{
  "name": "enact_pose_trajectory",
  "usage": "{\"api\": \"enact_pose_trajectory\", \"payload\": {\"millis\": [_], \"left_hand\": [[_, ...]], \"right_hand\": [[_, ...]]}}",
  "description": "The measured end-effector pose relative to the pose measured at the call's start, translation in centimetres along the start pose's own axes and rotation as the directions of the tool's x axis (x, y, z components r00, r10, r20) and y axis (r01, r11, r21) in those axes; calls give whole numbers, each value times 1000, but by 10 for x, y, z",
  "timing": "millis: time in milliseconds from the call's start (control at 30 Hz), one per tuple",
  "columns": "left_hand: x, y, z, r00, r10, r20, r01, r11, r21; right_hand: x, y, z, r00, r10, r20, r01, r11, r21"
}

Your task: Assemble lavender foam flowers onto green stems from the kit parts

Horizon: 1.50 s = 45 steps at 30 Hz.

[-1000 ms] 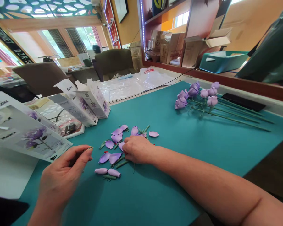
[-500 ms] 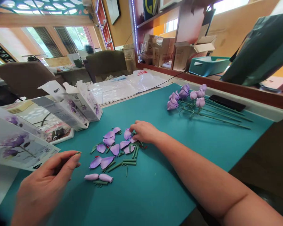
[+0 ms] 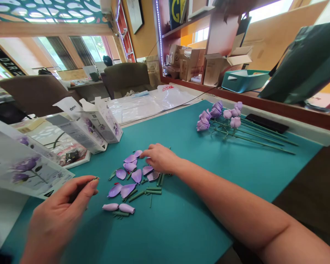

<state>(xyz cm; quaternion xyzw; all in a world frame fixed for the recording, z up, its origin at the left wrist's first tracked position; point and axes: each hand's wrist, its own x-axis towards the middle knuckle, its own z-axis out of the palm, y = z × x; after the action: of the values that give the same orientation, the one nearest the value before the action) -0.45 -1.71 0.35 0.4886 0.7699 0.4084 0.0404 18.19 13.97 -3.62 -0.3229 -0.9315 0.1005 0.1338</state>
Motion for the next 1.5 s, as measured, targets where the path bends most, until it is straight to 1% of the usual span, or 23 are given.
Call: {"api": "enact_pose_trajectory", "payload": {"millis": [67,100,133,200,300,433,600,733,767,833,900,933,967,1000,1100,1333,1433,1500], "left_hand": [[1,-2,0,1000,18,0,-18,1000,-18],[1,-3,0,1000,27,-2,-27,999,-25],[1,-4,0,999,35,-3,-35,999,-32],[1,-5,-1,999,48,-3,-48,997,-52],[1,-6,-1,999,53,4,-52,996,-74],[2,-6,-3,998,58,6,-58,994,-90],[2,-5,-4,998,67,6,-66,994,-85],[2,-5,-4,999,40,1,-40,996,-74],[2,-5,-3,999,37,0,-36,997,-74],[2,-5,-3,999,43,2,-43,996,-79],[3,-6,-2,998,56,8,-55,995,-86],[4,-7,-2,998,59,10,-58,995,-85],[4,-8,-2,998,59,9,-58,995,-81],[4,-8,-2,998,59,7,-58,995,-76],[5,-10,-2,998,62,4,-62,996,-66],[4,-9,-2,997,73,7,-73,995,-68],[5,-9,-3,998,63,0,-62,995,-73],[6,-10,-4,998,57,-6,-57,996,-70]], "right_hand": [[9,-16,8,990,-129,56,132,989,-60],[15,-24,12,986,-149,75,156,983,-95],[20,-30,15,987,-139,87,149,981,-126],[31,-40,20,991,-80,104,97,980,-176],[43,-46,26,991,-24,133,50,979,-195],[46,-36,26,992,16,123,6,985,-175],[35,-14,12,989,83,124,-62,984,-165],[32,-8,4,984,120,130,-97,980,-171],[33,-9,5,987,102,123,-80,981,-176],[37,-12,8,993,7,114,15,982,-190],[43,-16,14,984,-119,133,144,968,-204],[46,-17,17,976,-159,147,187,960,-206],[48,-17,19,972,-174,155,204,957,-206],[49,-17,21,973,-169,158,200,958,-206],[48,-8,22,985,-108,136,136,968,-210],[33,17,15,995,-18,101,40,973,-227],[28,22,11,996,17,92,4,975,-221],[26,19,7,996,36,85,-18,978,-206]]}}
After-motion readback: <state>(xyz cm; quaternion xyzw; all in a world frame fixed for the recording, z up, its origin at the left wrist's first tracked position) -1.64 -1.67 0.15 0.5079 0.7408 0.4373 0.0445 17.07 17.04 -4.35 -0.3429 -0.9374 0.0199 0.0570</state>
